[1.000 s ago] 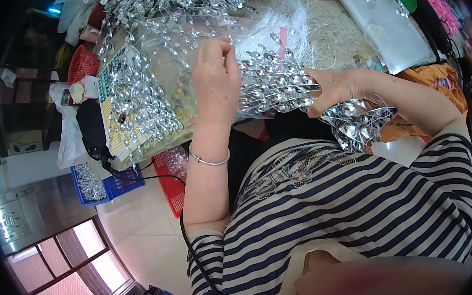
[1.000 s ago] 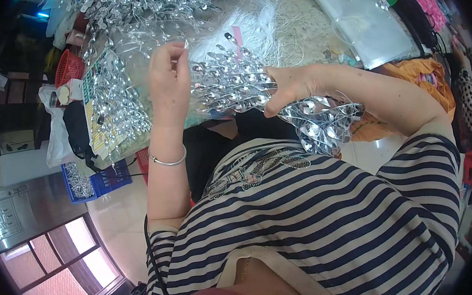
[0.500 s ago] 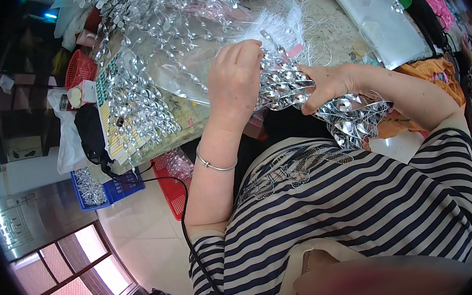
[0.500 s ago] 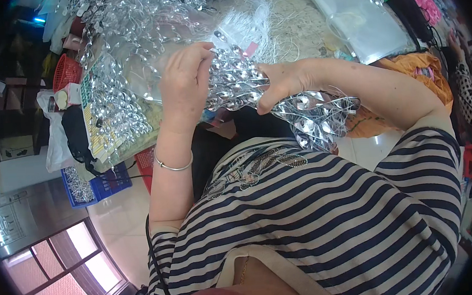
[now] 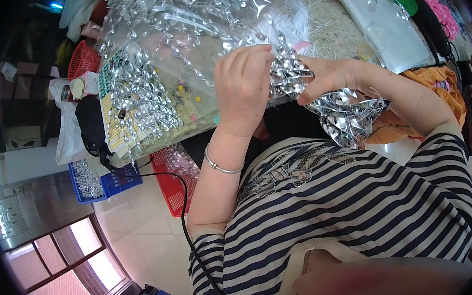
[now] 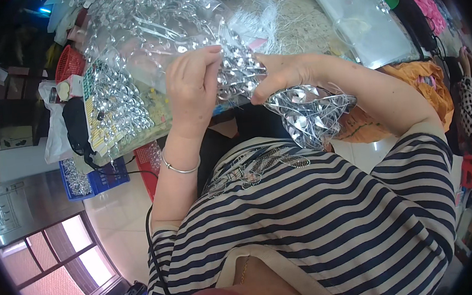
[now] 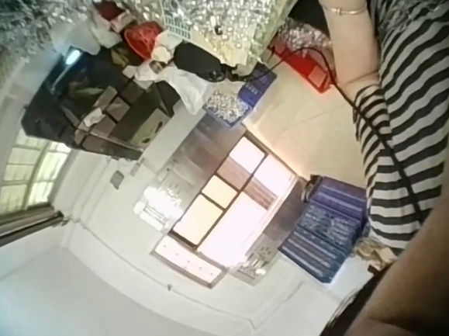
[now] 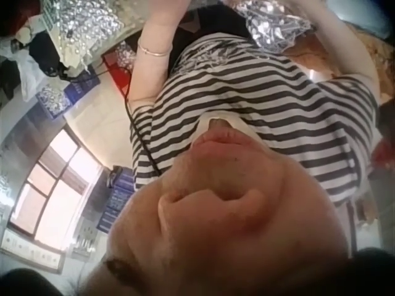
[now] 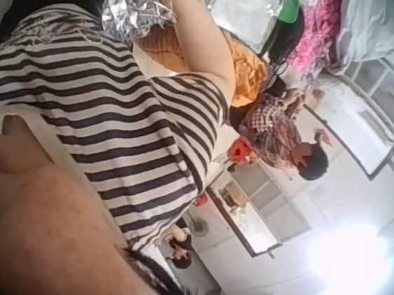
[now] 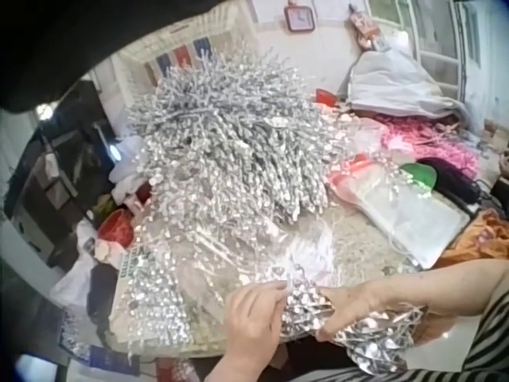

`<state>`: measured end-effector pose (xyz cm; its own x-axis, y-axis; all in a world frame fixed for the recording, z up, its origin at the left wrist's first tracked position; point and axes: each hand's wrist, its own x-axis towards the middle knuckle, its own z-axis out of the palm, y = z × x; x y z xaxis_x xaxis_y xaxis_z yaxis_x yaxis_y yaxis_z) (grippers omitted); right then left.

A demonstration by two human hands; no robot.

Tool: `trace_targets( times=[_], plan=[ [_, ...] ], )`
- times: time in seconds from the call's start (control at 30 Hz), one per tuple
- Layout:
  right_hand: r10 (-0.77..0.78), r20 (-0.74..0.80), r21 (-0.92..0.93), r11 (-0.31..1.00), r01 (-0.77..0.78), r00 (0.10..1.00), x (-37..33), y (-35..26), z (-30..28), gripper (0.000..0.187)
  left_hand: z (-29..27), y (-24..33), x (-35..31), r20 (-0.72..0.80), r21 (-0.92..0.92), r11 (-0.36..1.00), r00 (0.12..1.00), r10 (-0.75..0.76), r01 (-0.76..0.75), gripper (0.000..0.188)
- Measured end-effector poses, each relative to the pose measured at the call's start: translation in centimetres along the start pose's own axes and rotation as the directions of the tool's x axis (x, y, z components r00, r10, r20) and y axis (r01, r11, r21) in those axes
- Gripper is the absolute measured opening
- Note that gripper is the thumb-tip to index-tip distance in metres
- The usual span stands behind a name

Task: Packaging silver sequined decorations into plastic bags in a factory setting.

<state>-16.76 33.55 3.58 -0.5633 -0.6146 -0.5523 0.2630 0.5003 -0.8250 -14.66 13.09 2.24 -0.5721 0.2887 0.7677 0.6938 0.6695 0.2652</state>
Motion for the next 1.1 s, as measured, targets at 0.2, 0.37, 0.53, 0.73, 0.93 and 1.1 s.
trace_targets(
  times=[0.2, 0.37, 0.53, 0.73, 0.93, 1.1],
  plan=[
    [-0.171, -0.056, -0.028, 0.985, 0.17, 0.984, -0.3, -2.4, -0.1, 0.092, -1.1, -0.6, -0.2, -0.149, 0.137, 0.988, 0.984, 0.093, -0.072, 0.017],
    [-0.126, -0.175, -0.163, 0.982, 0.097, 0.976, 1.2, -2.8, -0.9, 0.094, -2.7, -2.1, 0.9, -0.215, 0.177, 0.979, 0.966, 0.143, -0.105, 0.013],
    [-0.108, -0.16, -0.229, 0.971, 0.07, 0.981, 1.1, -3.6, -0.8, 0.111, -3.5, -2.8, -0.2, -0.25, 0.262, 0.964, 0.961, 0.118, -0.051, 0.027],
    [-0.216, -0.073, -0.114, 0.972, 0.207, 0.974, 1.6, -3.4, -0.5, 0.104, -4.2, -2.5, -0.5, -0.255, 0.318, 0.947, 0.958, 0.134, -0.048, 0.031],
    [-0.175, -0.046, -0.055, 0.983, 0.173, 0.983, 1.0, -4.8, 0.6, 0.103, -3.3, -4.3, -3.3, -0.363, 0.325, 0.926, 0.929, -0.069, 0.195, 0.036],
    [-0.101, -0.084, -0.087, 0.992, 0.093, 0.991, 1.8, -4.1, 0.6, 0.107, -2.1, -4.3, -5.0, -0.415, 0.14, 0.862, 0.819, -0.397, 0.488, 0.044]
  ],
)
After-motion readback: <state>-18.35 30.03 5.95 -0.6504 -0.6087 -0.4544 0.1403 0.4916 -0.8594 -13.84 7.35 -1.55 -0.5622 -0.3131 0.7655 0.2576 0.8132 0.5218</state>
